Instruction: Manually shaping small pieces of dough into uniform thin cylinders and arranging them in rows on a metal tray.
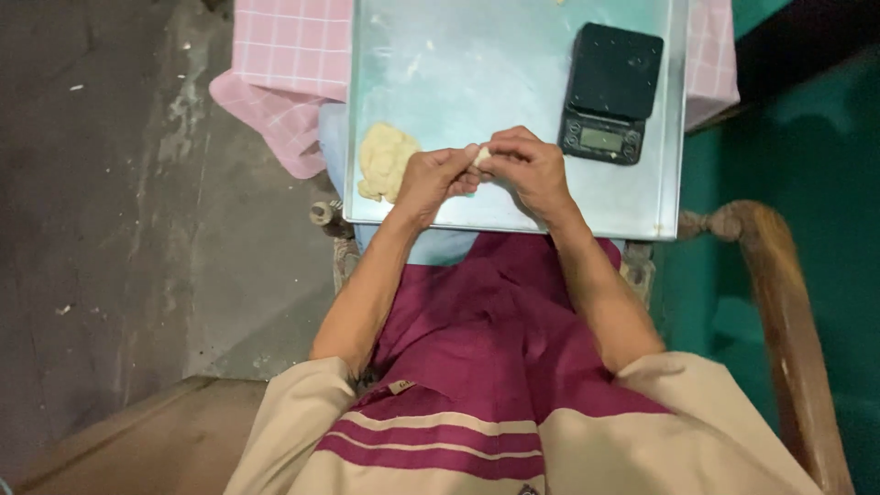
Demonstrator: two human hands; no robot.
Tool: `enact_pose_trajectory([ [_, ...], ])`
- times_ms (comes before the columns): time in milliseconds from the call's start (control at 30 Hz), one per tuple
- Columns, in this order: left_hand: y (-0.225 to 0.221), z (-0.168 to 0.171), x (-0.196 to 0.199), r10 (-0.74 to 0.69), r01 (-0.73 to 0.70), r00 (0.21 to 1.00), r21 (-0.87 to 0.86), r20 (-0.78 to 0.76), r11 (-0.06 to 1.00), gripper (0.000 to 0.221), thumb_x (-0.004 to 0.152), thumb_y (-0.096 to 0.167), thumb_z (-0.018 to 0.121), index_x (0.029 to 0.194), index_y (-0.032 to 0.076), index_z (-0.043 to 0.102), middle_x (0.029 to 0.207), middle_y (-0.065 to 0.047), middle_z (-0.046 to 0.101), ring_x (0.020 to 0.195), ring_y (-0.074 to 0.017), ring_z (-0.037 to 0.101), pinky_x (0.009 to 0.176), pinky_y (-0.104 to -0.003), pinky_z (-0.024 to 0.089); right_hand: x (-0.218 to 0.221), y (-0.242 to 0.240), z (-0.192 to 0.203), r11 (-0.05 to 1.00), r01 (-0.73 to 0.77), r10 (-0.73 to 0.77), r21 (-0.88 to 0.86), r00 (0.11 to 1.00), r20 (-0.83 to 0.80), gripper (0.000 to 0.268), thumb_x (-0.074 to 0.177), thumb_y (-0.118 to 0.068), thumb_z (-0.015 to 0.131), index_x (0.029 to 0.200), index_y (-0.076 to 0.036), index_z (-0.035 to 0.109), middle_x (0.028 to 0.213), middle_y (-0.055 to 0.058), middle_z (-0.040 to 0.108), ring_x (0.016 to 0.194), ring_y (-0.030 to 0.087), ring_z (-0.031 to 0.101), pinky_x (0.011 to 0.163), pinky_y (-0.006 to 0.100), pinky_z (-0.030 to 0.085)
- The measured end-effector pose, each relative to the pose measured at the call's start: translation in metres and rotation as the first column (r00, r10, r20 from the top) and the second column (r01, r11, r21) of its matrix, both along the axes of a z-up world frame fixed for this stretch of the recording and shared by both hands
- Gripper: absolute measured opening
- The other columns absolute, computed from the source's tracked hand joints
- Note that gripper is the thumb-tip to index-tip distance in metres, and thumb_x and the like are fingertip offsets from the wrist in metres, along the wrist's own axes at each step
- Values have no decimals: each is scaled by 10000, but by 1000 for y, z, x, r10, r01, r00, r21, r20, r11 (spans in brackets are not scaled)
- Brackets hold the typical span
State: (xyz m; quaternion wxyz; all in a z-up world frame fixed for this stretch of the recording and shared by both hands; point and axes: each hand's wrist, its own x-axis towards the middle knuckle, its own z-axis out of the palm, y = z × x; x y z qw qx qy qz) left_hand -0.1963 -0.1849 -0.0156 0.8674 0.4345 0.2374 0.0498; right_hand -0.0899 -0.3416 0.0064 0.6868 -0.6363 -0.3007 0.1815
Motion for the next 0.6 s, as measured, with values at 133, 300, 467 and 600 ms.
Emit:
enact_pose_trajectory([
  [133, -2, 13, -8, 11, -14, 1000, 115, 28, 993, 346, 885, 154, 842, 1129, -67, 734, 906, -201, 774, 768, -203, 789, 739, -297, 695, -10, 2, 13, 999, 4, 5, 46, 985, -174, 181, 851, 68, 845, 995, 100, 741, 805, 150, 666, 729, 193, 739, 643, 308, 669],
  [300, -5, 14, -11, -32, 13, 991, 145, 127, 989, 276, 920, 119, 808, 1116, -62, 736, 875, -176, 763, 744, -175, 766, 721, -313, 692, 5, -7, -10, 997, -70, 72, 24, 855, -513, 131, 897, 6, 787, 975, 88, 722, 756, 171, 710, 645, 194, 759, 587, 264, 677],
  [467, -7, 32, -9, -97, 13, 948, 270, 302, 963, 487, 850, 56, 885, 1288, -7, 682, 1003, -127, 720, 823, -170, 750, 774, -344, 696, 18, -20, -33, 981, -145, 188, 127, 582, -791, 133, 923, -2, 742, 1003, 98, 710, 809, 229, 717, 606, 201, 744, 510, 237, 640],
  [600, -7, 29, -10, -83, -11, 952, 302, 294, 953, 289, 903, 67, 829, 1159, -36, 742, 905, -134, 715, 802, -184, 757, 765, -330, 682, 12, -12, -29, 990, -110, 135, 85, 610, -781, 139, 929, -38, 759, 981, 75, 697, 800, 208, 722, 596, 186, 741, 492, 237, 634],
])
